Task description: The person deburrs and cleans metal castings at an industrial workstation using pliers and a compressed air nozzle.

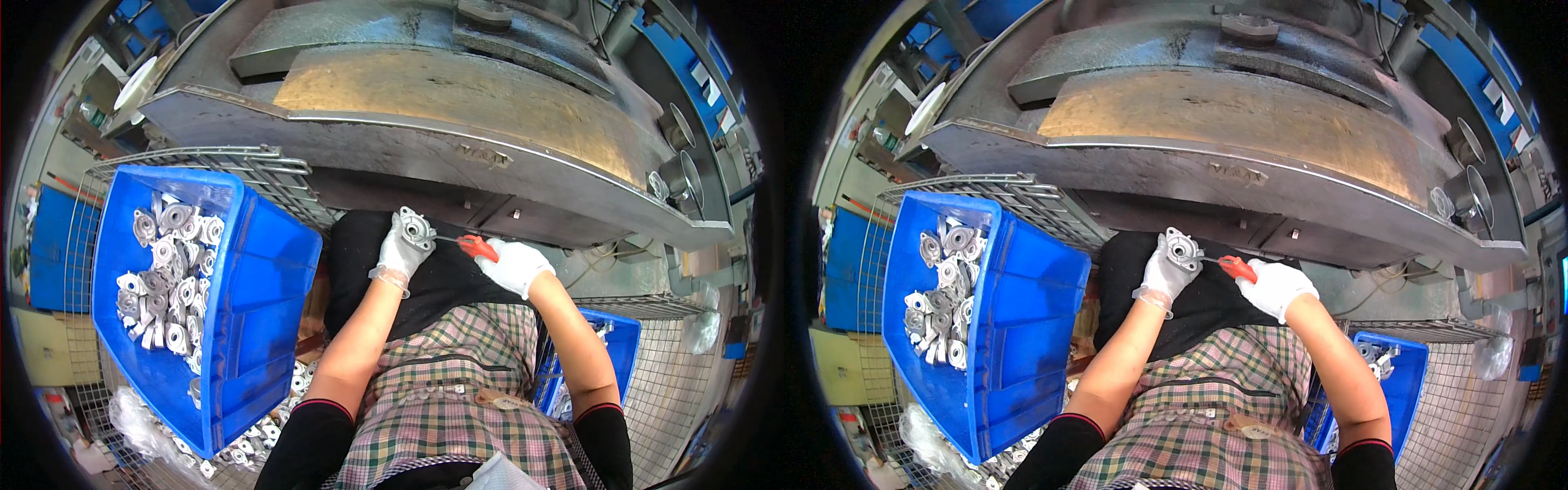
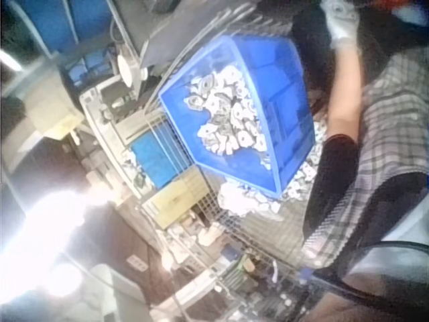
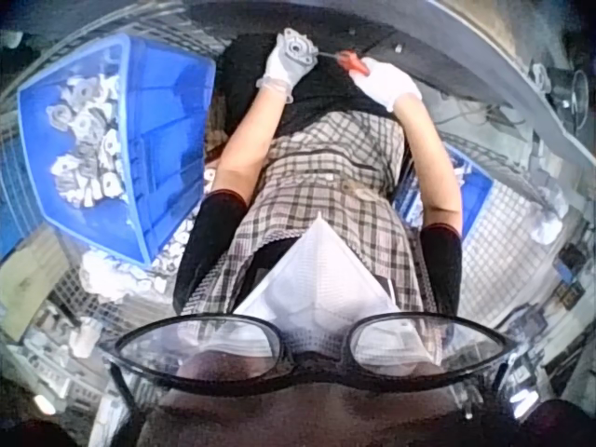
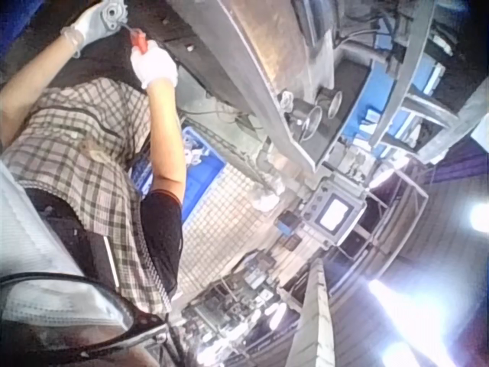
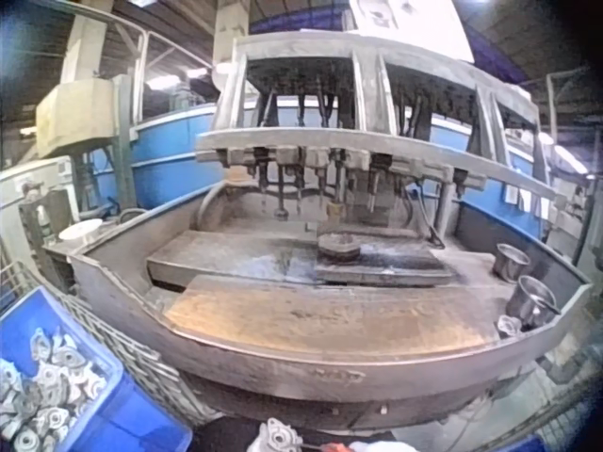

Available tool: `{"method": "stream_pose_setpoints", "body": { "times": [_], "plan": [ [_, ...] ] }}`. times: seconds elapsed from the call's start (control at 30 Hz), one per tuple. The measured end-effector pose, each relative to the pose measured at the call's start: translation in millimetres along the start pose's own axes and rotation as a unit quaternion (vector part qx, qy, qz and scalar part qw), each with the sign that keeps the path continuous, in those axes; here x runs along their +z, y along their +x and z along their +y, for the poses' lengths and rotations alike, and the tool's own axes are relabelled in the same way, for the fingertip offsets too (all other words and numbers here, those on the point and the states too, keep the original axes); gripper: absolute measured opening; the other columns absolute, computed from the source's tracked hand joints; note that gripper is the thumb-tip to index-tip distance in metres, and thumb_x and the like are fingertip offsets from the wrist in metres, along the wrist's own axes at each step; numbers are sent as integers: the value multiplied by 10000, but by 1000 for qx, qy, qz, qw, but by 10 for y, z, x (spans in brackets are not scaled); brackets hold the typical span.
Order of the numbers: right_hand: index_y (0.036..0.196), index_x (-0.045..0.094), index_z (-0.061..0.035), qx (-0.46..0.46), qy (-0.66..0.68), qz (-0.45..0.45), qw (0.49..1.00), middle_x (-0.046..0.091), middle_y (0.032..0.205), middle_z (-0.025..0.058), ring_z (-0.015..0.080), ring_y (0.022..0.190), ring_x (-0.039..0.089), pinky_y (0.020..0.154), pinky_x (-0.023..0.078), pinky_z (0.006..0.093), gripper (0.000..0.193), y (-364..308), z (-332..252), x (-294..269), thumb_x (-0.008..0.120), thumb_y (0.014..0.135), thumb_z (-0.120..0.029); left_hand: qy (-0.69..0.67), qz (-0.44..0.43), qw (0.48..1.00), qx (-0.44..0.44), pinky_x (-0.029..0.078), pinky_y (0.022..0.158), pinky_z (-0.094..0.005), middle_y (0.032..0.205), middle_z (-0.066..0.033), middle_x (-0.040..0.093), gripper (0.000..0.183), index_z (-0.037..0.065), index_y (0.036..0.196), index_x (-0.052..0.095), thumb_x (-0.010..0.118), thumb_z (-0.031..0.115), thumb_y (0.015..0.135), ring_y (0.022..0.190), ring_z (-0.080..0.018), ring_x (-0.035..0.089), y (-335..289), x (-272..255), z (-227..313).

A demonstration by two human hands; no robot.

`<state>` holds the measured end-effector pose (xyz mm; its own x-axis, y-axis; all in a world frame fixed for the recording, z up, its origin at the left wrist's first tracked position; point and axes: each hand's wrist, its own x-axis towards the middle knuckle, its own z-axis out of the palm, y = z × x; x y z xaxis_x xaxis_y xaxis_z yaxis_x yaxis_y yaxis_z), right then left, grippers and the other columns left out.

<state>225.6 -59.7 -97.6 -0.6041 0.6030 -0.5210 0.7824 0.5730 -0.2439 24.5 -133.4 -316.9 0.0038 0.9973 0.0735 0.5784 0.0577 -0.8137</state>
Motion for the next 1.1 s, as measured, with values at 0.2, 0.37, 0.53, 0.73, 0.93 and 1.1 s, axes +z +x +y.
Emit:
{"method": "stream_pose_setpoints", "body": {
  "times": [0.2, 0.37, 0.53, 0.73, 0.93, 1.1],
  "plan": [
    [1077, 569, -86, -34, 32, 43, 998, 676, 977, 205, 406, 922, 643, 833, 492, 478, 409, 157, -191, 8, 460, 928, -451, -277, -103, 955, -7, 334, 1057, -554, 1335, -86, 547, 499, 173, 1313, 538, 340, 488, 982, 1304, -321, 446, 29, -290, -255],
    [1079, 567, -79, -26, 34, 39, 998, 676, 980, 208, 403, 928, 644, 833, 493, 477, 412, 304, -297, -29, 455, 933, -447, -290, -100, 952, -2, 282, 1098, -521, 1402, -65, 494, 513, 193, 1345, 501, 325, 511, 983, 1341, -301, 394, -17, -167, -149],
    [1083, 566, -72, -20, 28, 41, 999, 676, 987, 209, 401, 933, 645, 829, 494, 477, 417, 368, -309, -22, 451, 934, -445, -320, -122, 939, 13, 246, 1126, -495, 1453, -32, 456, 515, 212, 1374, 474, 301, 511, 992, 1363, -264, 368, -8, -163, -128],
    [1088, 562, -71, -27, 24, 30, 999, 675, 990, 212, 397, 938, 645, 834, 493, 479, 419, 367, -360, -37, 442, 939, -444, -327, -128, 936, 17, 239, 1133, -488, 1464, -21, 447, 524, 201, 1396, 457, 288, 497, 997, 1368, -256, 368, -8, -18, 3],
    [1089, 562, -72, -22, 17, 33, 999, 675, 999, 212, 401, 941, 645, 838, 494, 484, 417, 379, -306, -41, 437, 939, -440, -1, -65, 994, 88, 253, 1116, -490, 1427, -43, 481, 553, 204, 1369, 482, 311, 559, 980, 1319, -291, 405, 2, -75, -41],
    [1091, 560, -71, -8, 23, 36, 999, 674, 1002, 211, 401, 944, 645, 844, 493, 484, 414, 387, -220, -47, 437, 937, -435, 889, 106, 367, 250, 277, 1092, -500, 1359, -91, 524, 598, 186, 1341, 505, 322, 612, 963, 1218, -326, 462, 1, -224, -240]
  ]
}}
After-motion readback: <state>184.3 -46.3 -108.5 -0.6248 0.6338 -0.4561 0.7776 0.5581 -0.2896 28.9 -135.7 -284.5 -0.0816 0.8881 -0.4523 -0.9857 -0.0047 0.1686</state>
